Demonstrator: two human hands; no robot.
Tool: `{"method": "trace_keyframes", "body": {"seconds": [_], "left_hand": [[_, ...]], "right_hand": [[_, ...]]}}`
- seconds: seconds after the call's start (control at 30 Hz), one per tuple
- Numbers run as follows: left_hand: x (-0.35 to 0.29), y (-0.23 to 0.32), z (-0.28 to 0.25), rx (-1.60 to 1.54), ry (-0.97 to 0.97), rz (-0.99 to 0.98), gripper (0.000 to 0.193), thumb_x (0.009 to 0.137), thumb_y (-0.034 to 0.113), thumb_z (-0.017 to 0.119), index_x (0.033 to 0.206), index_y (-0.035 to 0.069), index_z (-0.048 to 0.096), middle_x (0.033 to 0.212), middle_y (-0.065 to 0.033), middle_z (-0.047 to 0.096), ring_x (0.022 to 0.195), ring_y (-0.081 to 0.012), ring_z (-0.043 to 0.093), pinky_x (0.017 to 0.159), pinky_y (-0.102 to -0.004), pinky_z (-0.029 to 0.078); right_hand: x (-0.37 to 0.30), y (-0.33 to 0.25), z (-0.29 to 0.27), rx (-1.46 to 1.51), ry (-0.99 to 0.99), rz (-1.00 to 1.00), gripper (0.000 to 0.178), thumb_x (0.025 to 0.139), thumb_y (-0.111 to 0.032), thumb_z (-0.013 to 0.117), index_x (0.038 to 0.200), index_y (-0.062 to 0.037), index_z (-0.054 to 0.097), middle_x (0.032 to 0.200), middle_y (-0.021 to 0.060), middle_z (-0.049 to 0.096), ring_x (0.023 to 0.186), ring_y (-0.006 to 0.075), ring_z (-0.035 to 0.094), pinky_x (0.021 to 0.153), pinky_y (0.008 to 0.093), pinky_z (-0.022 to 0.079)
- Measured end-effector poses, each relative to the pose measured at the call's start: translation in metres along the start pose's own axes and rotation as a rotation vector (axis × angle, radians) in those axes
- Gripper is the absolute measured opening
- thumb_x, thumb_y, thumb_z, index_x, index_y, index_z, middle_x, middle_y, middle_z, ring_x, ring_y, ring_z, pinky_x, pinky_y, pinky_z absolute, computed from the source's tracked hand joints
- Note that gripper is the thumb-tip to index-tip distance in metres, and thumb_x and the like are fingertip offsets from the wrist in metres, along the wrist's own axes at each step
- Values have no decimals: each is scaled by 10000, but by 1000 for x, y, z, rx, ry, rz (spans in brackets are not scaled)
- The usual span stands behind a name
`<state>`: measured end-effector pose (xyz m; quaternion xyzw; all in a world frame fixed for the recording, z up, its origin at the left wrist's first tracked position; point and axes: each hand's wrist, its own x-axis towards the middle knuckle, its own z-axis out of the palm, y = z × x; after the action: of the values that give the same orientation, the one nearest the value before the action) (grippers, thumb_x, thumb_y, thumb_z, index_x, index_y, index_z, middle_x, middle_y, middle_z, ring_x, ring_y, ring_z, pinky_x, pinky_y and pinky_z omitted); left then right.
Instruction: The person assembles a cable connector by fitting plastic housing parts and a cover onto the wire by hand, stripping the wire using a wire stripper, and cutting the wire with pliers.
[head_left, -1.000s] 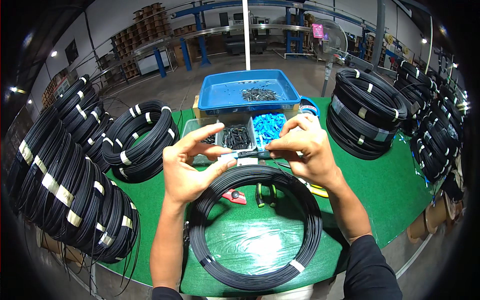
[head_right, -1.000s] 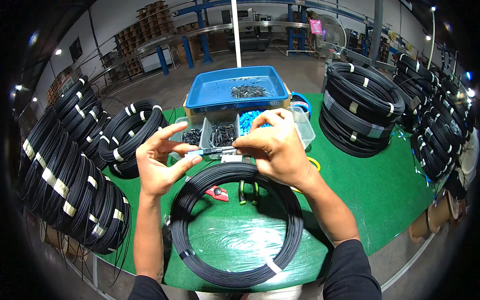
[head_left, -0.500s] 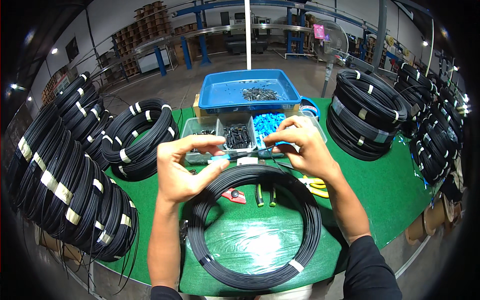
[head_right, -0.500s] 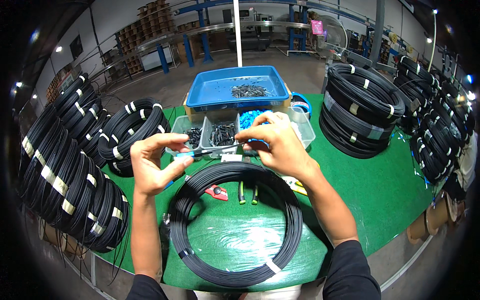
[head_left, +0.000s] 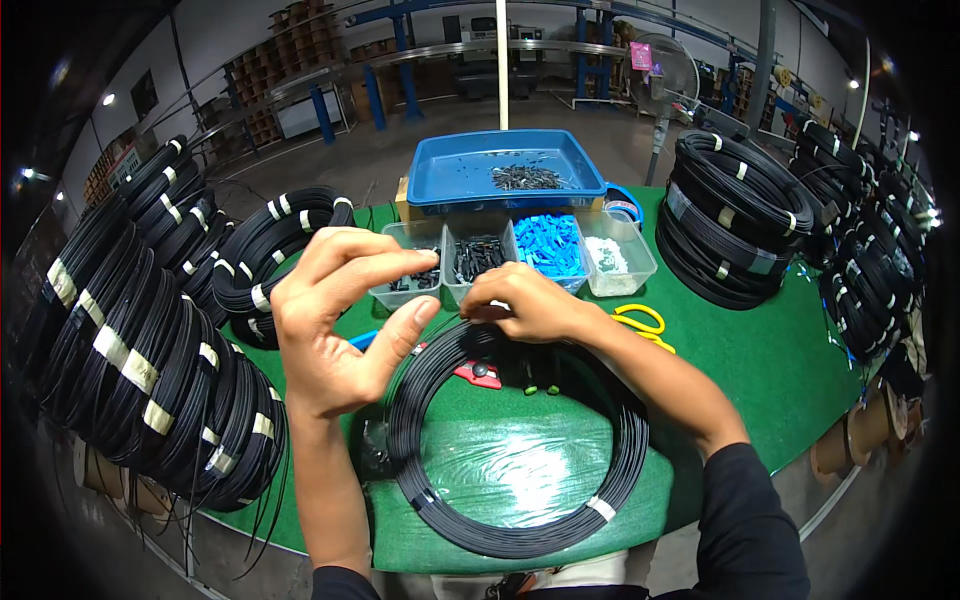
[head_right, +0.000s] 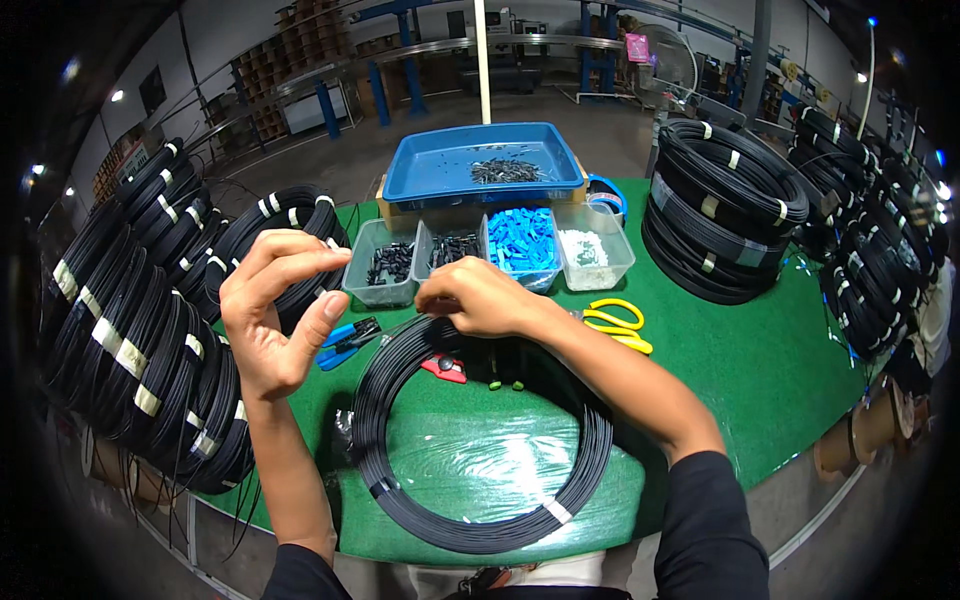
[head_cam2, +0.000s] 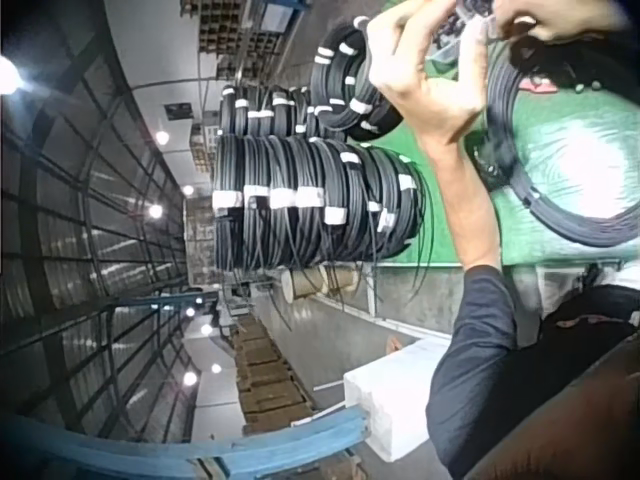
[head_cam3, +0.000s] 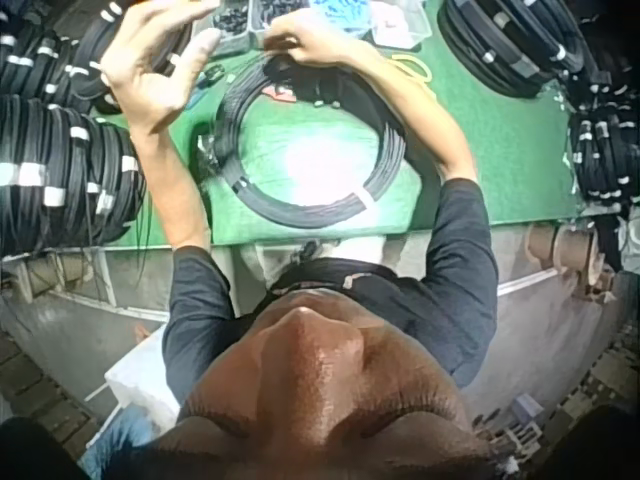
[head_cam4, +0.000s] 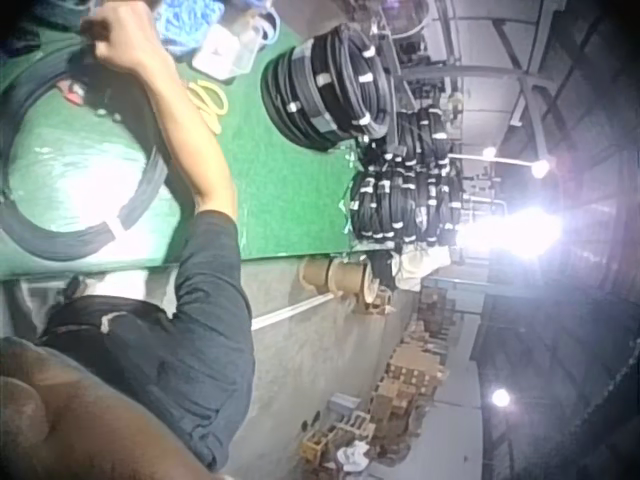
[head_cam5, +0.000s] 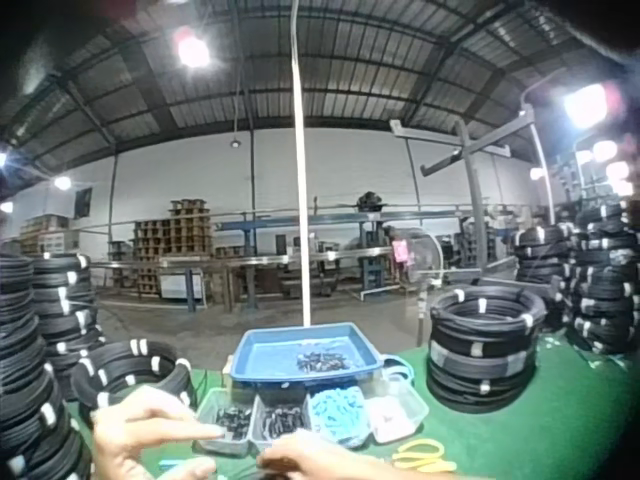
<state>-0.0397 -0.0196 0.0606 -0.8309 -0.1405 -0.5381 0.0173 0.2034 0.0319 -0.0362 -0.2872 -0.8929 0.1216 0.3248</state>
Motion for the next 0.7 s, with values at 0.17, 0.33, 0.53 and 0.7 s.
{"method": "trace_keyframes", "body": {"seconds": [0.17,0.33,0.53,0.7], "left_hand": [[-3,32,0,67,-309,-21,228,738,150,790,943,59,746,943,-101,715,815,-244,666,766,-351,513],[-64,62,32,-73,-765,-158,371,838,352,719,1078,70,710,994,-124,713,975,-300,664,847,-416,522],[-109,128,84,-169,-1100,-295,837,849,619,602,1422,35,424,1191,-253,587,1001,-427,632,873,-480,514],[-138,165,127,-142,-841,-377,705,918,386,588,1344,-147,410,956,-296,648,833,-429,679,693,-483,559]], "right_hand": [[29,4,23,-132,-126,-56,224,677,-18,662,900,-17,681,839,175,686,827,367,671,709,444,516],[21,7,17,-22,-311,137,500,635,104,577,1105,-27,691,975,169,724,924,314,703,825,393,552],[-7,4,-5,-24,-173,190,580,642,122,510,1184,-23,660,1031,201,711,971,312,697,860,375,547],[-54,-11,-32,93,76,309,381,823,60,599,1189,-29,656,1071,132,719,957,229,686,880,363,531]]}}
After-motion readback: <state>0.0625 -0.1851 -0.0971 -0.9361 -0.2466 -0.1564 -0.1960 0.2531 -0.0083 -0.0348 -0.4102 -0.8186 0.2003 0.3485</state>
